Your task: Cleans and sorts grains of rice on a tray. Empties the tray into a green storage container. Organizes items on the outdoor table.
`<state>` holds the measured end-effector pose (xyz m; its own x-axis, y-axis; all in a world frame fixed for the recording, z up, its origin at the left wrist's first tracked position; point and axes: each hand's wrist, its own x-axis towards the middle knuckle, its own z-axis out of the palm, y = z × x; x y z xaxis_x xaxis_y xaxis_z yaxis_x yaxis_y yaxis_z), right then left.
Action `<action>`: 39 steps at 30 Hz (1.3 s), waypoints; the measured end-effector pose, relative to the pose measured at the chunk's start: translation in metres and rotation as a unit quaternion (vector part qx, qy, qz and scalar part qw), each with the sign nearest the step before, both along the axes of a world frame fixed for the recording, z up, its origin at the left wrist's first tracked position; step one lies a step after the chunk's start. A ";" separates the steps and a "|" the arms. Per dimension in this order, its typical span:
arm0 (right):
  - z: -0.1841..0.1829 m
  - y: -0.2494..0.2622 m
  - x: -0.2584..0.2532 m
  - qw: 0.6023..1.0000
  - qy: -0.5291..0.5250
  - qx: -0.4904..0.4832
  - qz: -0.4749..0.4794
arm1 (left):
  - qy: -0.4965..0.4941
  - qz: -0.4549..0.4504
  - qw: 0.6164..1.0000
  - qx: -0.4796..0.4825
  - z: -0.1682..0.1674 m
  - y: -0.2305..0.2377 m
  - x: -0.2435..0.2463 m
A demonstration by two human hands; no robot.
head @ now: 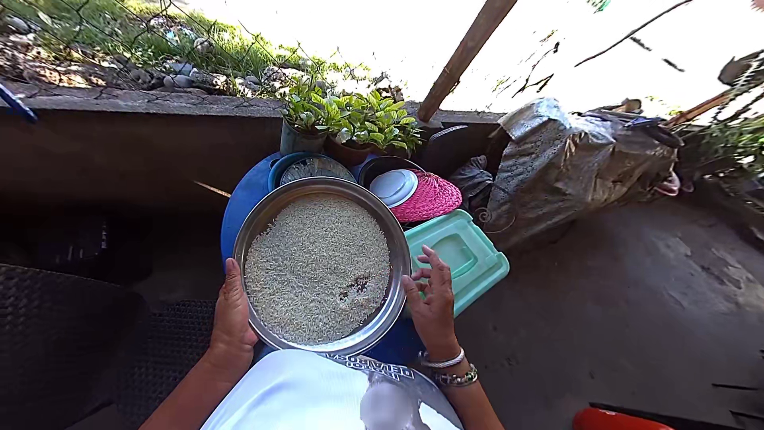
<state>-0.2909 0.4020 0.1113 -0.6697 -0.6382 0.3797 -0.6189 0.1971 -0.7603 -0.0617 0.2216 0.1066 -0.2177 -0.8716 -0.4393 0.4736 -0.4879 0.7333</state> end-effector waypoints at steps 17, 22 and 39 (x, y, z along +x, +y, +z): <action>-0.003 -0.020 0.027 0.880 -0.469 -0.050 -0.053 | -0.081 0.013 0.996 0.031 0.004 0.007 -0.020; -0.005 -0.025 0.014 0.878 -0.460 -0.083 -0.101 | -0.030 -0.027 0.999 -0.032 0.009 0.020 -0.023; 0.046 -0.011 -0.058 0.885 -0.458 -0.073 0.035 | 0.126 -0.252 0.959 -0.017 0.025 -0.041 -0.032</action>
<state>-0.3486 0.3907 0.1571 -0.7001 -0.6792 -0.2203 0.2634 0.0412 -0.9638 -0.0941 0.1805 0.1317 -0.7107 -0.6406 -0.2906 0.3483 -0.6794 0.6459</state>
